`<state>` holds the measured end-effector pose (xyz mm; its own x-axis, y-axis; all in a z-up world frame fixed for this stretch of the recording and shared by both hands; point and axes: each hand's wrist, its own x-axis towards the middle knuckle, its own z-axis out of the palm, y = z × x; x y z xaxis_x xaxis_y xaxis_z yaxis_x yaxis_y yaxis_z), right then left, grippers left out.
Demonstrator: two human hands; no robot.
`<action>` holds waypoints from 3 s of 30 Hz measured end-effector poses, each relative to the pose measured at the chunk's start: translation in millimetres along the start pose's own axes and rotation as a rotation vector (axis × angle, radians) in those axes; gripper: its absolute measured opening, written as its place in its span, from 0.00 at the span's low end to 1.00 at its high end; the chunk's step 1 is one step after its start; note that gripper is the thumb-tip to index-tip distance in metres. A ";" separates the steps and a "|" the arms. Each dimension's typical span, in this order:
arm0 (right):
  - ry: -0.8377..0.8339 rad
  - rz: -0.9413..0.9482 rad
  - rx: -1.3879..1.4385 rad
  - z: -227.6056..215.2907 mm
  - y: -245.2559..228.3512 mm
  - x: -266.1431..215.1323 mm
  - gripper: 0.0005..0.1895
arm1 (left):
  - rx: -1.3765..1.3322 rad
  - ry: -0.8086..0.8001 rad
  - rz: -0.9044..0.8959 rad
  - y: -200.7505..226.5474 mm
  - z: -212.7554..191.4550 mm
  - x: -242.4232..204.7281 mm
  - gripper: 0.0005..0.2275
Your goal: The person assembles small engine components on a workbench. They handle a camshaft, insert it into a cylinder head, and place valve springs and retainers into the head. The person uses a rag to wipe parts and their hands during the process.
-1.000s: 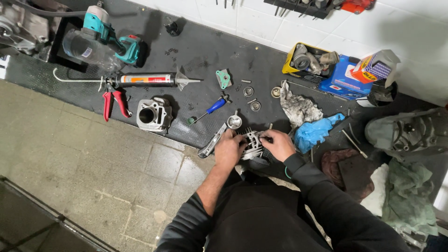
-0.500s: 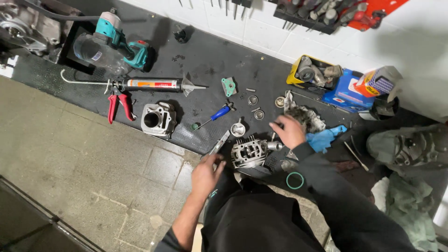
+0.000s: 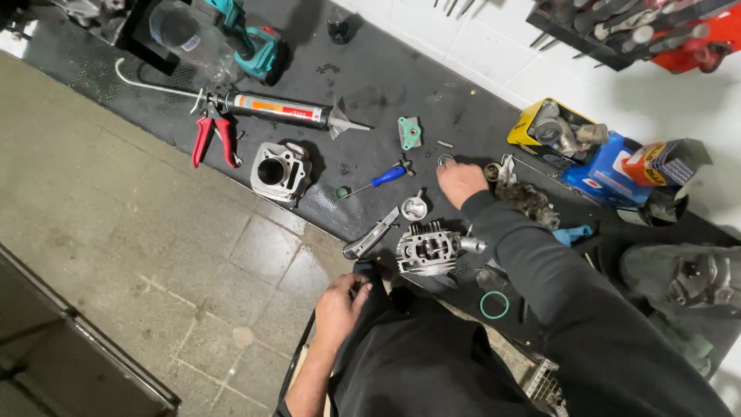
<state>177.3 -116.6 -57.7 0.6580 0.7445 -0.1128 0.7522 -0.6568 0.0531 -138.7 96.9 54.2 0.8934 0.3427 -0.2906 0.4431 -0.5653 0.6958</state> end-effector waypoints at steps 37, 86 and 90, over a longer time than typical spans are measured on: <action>0.310 0.005 1.213 -212.0 -91.3 -165.0 0.13 | -0.375 -0.139 0.379 139.8 -15.3 -4.3 0.10; -0.855 0.012 0.802 -23.1 -12.3 -10.8 0.11 | 0.123 -0.063 0.300 72.1 71.3 52.0 0.44; -0.694 -0.119 0.691 -28.8 -16.1 -24.7 0.14 | 0.137 -0.051 0.320 69.4 72.4 51.6 0.44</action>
<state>149.9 -120.9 -27.3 0.2469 0.7202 -0.6484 0.4815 -0.6718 -0.5629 -56.5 21.0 39.9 0.9896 0.0963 -0.1068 0.1431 -0.7344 0.6635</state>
